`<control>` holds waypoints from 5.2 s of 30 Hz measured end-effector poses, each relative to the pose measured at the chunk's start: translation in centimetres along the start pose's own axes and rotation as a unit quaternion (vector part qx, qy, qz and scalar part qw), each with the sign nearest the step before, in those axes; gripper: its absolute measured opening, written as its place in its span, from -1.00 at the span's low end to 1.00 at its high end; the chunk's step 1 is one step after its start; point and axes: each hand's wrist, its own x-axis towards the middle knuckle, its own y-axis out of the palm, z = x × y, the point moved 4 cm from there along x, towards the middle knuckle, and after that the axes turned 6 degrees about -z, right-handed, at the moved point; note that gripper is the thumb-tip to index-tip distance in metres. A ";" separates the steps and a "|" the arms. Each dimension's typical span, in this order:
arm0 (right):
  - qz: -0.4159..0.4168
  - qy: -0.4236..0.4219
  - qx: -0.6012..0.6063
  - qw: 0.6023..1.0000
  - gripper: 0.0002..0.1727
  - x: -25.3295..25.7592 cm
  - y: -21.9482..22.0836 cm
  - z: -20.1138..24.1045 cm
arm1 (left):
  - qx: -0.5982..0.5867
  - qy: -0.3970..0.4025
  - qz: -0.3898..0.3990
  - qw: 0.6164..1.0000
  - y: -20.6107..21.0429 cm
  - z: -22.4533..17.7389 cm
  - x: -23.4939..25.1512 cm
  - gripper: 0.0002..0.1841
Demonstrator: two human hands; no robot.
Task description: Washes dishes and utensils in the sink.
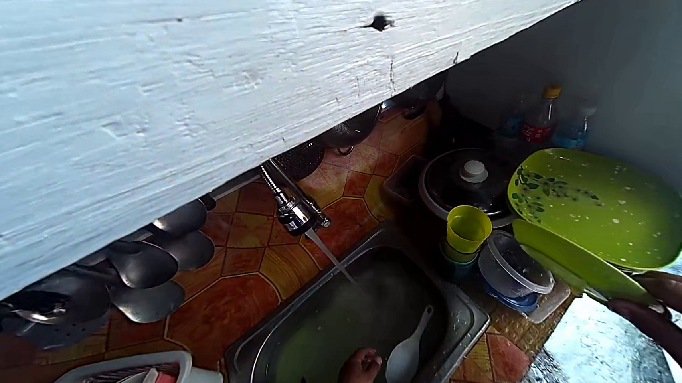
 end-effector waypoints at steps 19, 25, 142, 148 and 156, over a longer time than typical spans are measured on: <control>0.093 0.066 -0.178 0.977 -0.50 -2.5 9.6 -6.5 | 0.068 0.032 -0.015 0.997 0.1 -0.1 -0.4 -0.48; -0.002 -0.011 -0.105 0.994 -0.54 -0.9 8.0 -1.5 | 0.082 0.010 -0.008 0.997 0.0 -0.1 -0.5 -0.42; 0.004 0.142 -0.180 0.973 -0.71 -3.4 10.5 -9.0 | 0.160 0.188 -0.150 0.958 -4.3 -0.4 -2.9 -0.63; -0.031 0.128 -0.147 0.980 -0.71 -3.7 9.6 -8.4 | 0.139 0.163 -0.155 0.964 -4.6 0.8 -3.3 -0.61; -0.068 0.040 -0.144 0.986 -0.66 -4.2 9.5 -5.7 | 0.135 0.110 -0.152 0.973 -4.8 1.6 -3.4 -0.61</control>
